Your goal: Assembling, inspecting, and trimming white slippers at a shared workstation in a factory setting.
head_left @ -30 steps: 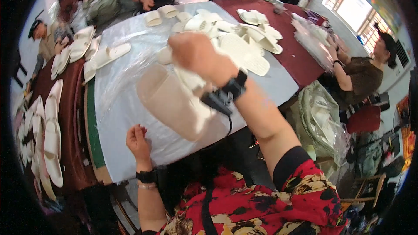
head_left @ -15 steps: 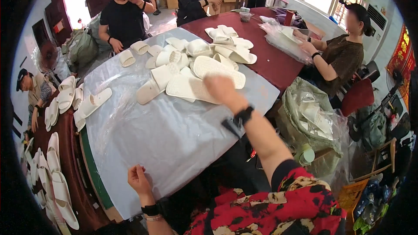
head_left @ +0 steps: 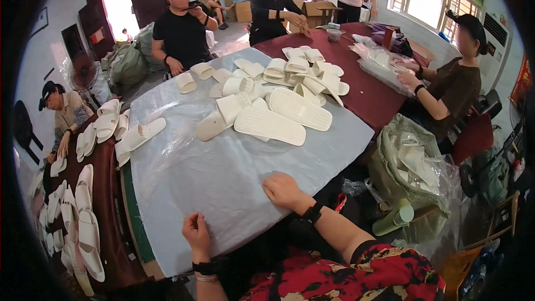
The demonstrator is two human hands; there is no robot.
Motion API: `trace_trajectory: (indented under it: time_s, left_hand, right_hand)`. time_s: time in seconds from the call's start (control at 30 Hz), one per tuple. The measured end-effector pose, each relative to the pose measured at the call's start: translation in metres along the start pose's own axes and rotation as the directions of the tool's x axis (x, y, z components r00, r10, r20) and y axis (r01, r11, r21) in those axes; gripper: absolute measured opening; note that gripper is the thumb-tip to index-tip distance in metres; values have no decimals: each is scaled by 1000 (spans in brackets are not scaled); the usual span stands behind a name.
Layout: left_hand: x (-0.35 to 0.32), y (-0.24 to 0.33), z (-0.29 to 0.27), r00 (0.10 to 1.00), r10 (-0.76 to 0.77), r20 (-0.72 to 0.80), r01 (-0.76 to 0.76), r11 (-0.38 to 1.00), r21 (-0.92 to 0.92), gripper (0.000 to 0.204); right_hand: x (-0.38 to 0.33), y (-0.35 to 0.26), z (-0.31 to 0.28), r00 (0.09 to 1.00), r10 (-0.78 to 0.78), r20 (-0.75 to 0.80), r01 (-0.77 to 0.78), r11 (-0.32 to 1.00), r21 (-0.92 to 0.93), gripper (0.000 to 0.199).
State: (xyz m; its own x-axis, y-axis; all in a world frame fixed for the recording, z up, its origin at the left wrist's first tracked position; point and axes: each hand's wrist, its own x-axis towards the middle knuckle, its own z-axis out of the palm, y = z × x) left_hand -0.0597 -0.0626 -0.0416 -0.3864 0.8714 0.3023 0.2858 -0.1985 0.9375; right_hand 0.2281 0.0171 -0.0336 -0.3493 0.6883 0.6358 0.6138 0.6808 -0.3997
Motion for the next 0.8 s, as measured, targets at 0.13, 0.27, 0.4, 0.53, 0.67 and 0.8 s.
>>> trace_trajectory:
  time_s: [0.13, 0.27, 0.4, 0.53, 0.67, 0.8]
  left_hand:
    - [0, -6, -2, 999, 37, 16, -38, 995, 89, 12]
    - [1, -9, 2, 998, 70, -12, -68, 991, 112, 12]
    - [0, 9, 6, 995, 96, -15, -92, 982, 167, 12]
    - [-4, 3, -2, 995, 89, -52, -77, 977, 201, 13]
    - [1, 3, -5, 999, 34, -15, -31, 982, 186, 15]
    - [17, 29, -37, 996, -82, 44, 70, 973, 218, 20]
  right_hand:
    - [-1, 0, -3, 997, 40, 60, -37, 998, -57, 11]
    - [-3, 1, -1, 1000, 17, 10, -16, 999, -34, 10]
    - [-4, 5, 0, 999, 18, 33, -17, 999, -45, 11]
    - [-4, 2, 7, 998, 40, 47, -37, 998, -59, 8]
    - [-6, 5, 10, 993, 99, 67, -93, 992, -86, 8]
    - [1, 0, -4, 993, 98, 59, -94, 993, -72, 10]
